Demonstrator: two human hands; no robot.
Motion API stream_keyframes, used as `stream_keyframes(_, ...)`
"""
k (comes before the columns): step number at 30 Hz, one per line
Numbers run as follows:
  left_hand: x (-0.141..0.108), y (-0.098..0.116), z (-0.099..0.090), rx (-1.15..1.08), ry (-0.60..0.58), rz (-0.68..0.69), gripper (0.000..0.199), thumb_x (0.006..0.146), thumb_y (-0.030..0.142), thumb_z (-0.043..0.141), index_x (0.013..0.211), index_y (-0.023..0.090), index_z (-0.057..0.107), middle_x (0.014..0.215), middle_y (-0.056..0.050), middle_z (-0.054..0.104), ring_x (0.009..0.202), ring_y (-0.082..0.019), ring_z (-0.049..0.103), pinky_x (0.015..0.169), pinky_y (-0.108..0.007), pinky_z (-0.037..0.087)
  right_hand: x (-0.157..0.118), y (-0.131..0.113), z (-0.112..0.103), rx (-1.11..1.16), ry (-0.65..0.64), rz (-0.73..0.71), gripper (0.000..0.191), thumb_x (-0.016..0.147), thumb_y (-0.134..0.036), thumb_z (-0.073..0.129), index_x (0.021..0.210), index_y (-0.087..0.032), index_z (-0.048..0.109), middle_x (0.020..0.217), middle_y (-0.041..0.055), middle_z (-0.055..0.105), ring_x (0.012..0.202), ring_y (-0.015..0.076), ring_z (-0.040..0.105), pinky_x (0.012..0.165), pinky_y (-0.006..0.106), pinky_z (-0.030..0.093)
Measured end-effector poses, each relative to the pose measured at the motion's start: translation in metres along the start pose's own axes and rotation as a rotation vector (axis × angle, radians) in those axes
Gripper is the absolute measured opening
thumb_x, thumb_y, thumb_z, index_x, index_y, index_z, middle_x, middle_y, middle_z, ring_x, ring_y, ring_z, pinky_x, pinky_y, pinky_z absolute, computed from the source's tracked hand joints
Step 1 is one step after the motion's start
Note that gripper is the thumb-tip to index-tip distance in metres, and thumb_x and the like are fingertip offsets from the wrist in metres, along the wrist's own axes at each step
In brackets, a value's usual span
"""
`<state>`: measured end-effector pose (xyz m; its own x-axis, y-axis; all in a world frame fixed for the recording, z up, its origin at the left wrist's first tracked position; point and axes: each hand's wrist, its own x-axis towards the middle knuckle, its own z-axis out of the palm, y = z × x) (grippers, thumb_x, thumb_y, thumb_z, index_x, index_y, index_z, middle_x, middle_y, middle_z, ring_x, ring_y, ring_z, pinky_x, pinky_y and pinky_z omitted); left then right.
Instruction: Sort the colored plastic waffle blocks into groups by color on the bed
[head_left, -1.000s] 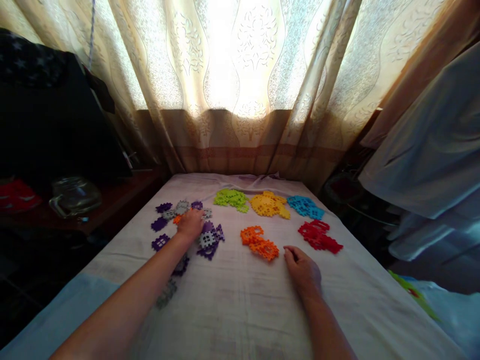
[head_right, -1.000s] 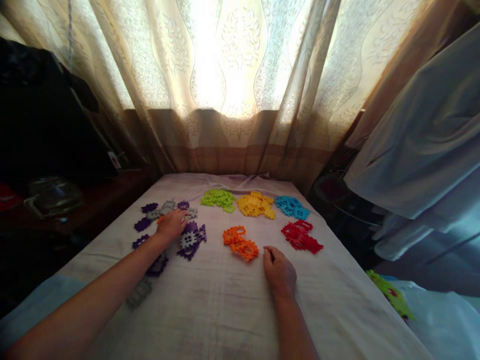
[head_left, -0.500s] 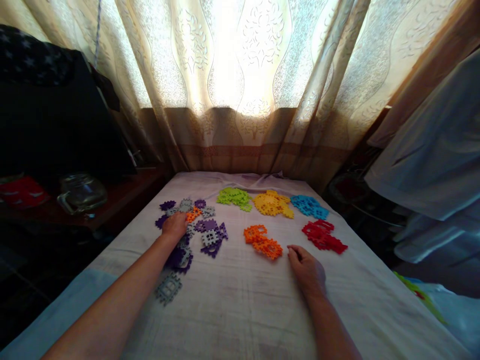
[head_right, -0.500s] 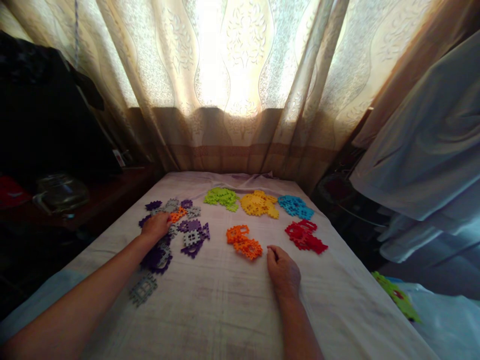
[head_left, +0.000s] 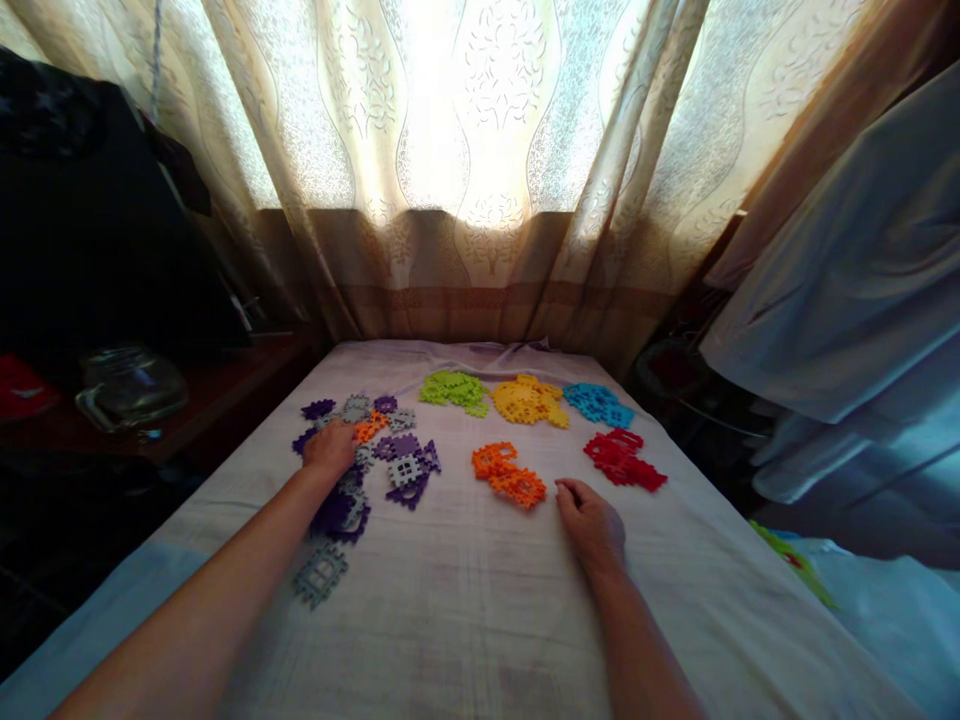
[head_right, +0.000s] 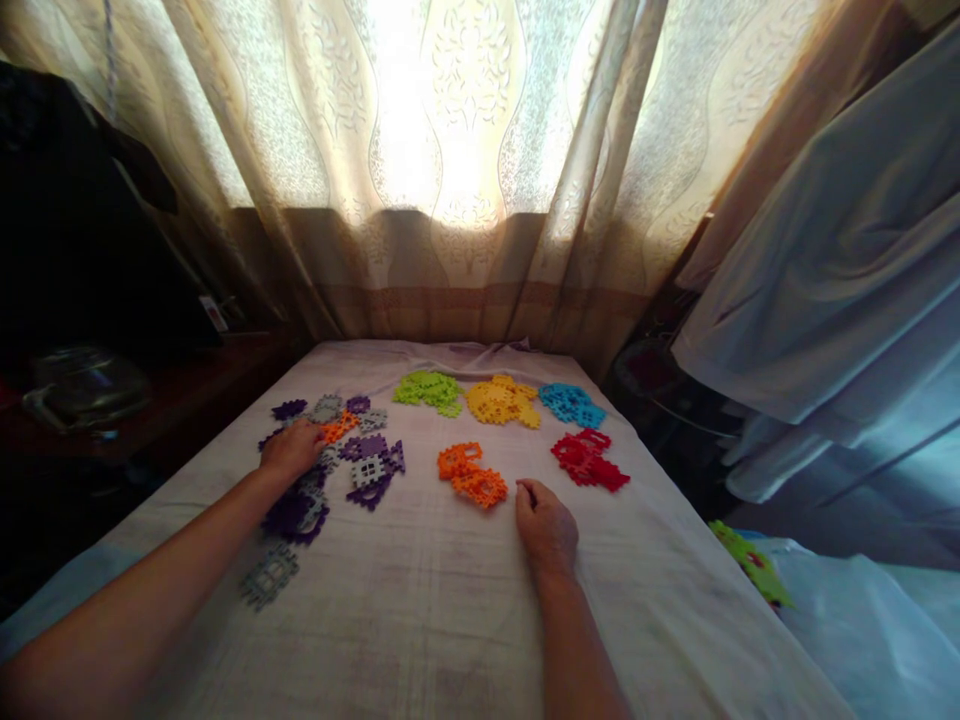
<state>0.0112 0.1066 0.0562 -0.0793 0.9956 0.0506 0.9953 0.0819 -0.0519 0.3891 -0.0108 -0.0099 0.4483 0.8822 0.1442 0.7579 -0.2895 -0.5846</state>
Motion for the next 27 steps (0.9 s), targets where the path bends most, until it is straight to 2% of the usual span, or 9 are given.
stream_keyframes(4, -0.013, 0.028, -0.011, -0.06, 0.068, 0.103, 0.025, 0.089, 0.028, 0.045, 0.098, 0.021, 0.067, 0.115, -0.01, 0.061, 0.108, -0.025, 0.059, 0.093, -0.036, 0.046, 0.0, 0.001, 0.001, 0.003, 0.005, -0.014, 0.036, 0.089, -0.035, 0.041, 0.103, -0.024, 0.073, 0.099, 0.0036, 0.074, 0.088, 0.019, 0.067, 0.074, 0.027, 0.047)
stream_keyframes(6, -0.021, 0.054, -0.017, -0.111, 0.092, 0.221, 0.024, 0.091, 0.029, 0.045, 0.101, 0.023, 0.067, 0.118, -0.007, 0.06, 0.11, -0.022, 0.057, 0.096, -0.033, 0.045, 0.0, 0.0, 0.001, 0.0, -0.001, -0.004, 0.036, 0.089, -0.035, 0.041, 0.104, -0.025, 0.072, 0.099, 0.0035, 0.074, 0.088, 0.0192, 0.067, 0.074, 0.027, 0.047)
stream_keyframes(10, -0.04, 0.122, -0.023, -0.214, 0.078, 0.475, 0.021, 0.091, 0.026, 0.05, 0.101, 0.023, 0.068, 0.118, -0.005, 0.061, 0.107, -0.018, 0.058, 0.095, -0.029, 0.045, 0.0, -0.003, -0.002, -0.002, -0.025, 0.009, 0.036, 0.09, -0.034, 0.042, 0.104, -0.024, 0.072, 0.099, 0.0046, 0.074, 0.089, 0.0195, 0.067, 0.074, 0.027, 0.046)
stream_keyframes(13, -0.051, 0.168, -0.021, -0.274, 0.062, 0.594, 0.019, 0.092, 0.025, 0.051, 0.101, 0.022, 0.067, 0.118, -0.006, 0.062, 0.107, -0.018, 0.058, 0.094, -0.031, 0.046, 0.0, -0.004, -0.003, 0.007, -0.018, 0.007, 0.035, 0.09, -0.033, 0.042, 0.104, -0.023, 0.072, 0.101, 0.0047, 0.074, 0.09, 0.0193, 0.067, 0.075, 0.027, 0.046)
stream_keyframes(17, -0.058, 0.203, -0.016, -0.324, 0.034, 0.668, 0.023, 0.092, 0.032, 0.056, 0.108, 0.017, 0.063, 0.118, -0.008, 0.062, 0.106, -0.02, 0.059, 0.092, -0.043, 0.05, 0.0, -0.004, -0.004, 0.017, -0.03, 0.014, 0.036, 0.09, -0.033, 0.041, 0.106, -0.023, 0.072, 0.103, 0.0047, 0.074, 0.091, 0.0195, 0.067, 0.077, 0.027, 0.047)
stream_keyframes(20, -0.054, 0.205, -0.011, -0.355, 0.014, 0.682, 0.027, 0.092, 0.036, 0.056, 0.112, 0.018, 0.062, 0.118, -0.008, 0.063, 0.105, -0.02, 0.06, 0.092, -0.044, 0.051, 0.0, -0.004, -0.004, 0.024, -0.035, 0.012, 0.036, 0.09, -0.032, 0.042, 0.106, -0.023, 0.072, 0.1, 0.0049, 0.074, 0.09, 0.0191, 0.067, 0.077, 0.027, 0.047)
stream_keyframes(22, -0.046, 0.193, -0.009, -0.359, 0.01, 0.649, 0.026, 0.093, 0.034, 0.053, 0.112, 0.019, 0.063, 0.117, -0.007, 0.064, 0.106, -0.02, 0.061, 0.094, -0.039, 0.049, 0.0, -0.004, -0.004, 0.028, -0.033, 0.006, 0.036, 0.09, -0.032, 0.042, 0.106, -0.022, 0.072, 0.1, 0.0051, 0.074, 0.09, 0.0191, 0.067, 0.077, 0.027, 0.047)
stream_keyframes(24, -0.034, 0.17, -0.006, -0.342, 0.015, 0.577, 0.025, 0.093, 0.031, 0.052, 0.111, 0.021, 0.066, 0.116, -0.006, 0.066, 0.109, -0.019, 0.061, 0.096, -0.032, 0.047, 0.0, -0.004, -0.004, 0.022, -0.03, 0.006, 0.036, 0.09, -0.032, 0.041, 0.105, -0.022, 0.072, 0.101, 0.005, 0.074, 0.09, 0.0193, 0.067, 0.076, 0.027, 0.047)
stream_keyframes(27, -0.015, 0.121, -0.004, -0.28, 0.028, 0.421, 0.027, 0.092, 0.03, 0.05, 0.11, 0.021, 0.067, 0.116, -0.006, 0.067, 0.109, -0.02, 0.061, 0.094, -0.03, 0.047, 0.0, -0.003, -0.003, 0.009, -0.027, 0.007, 0.035, 0.089, -0.032, 0.042, 0.104, -0.023, 0.072, 0.101, 0.0045, 0.074, 0.09, 0.0188, 0.067, 0.075, 0.027, 0.046)
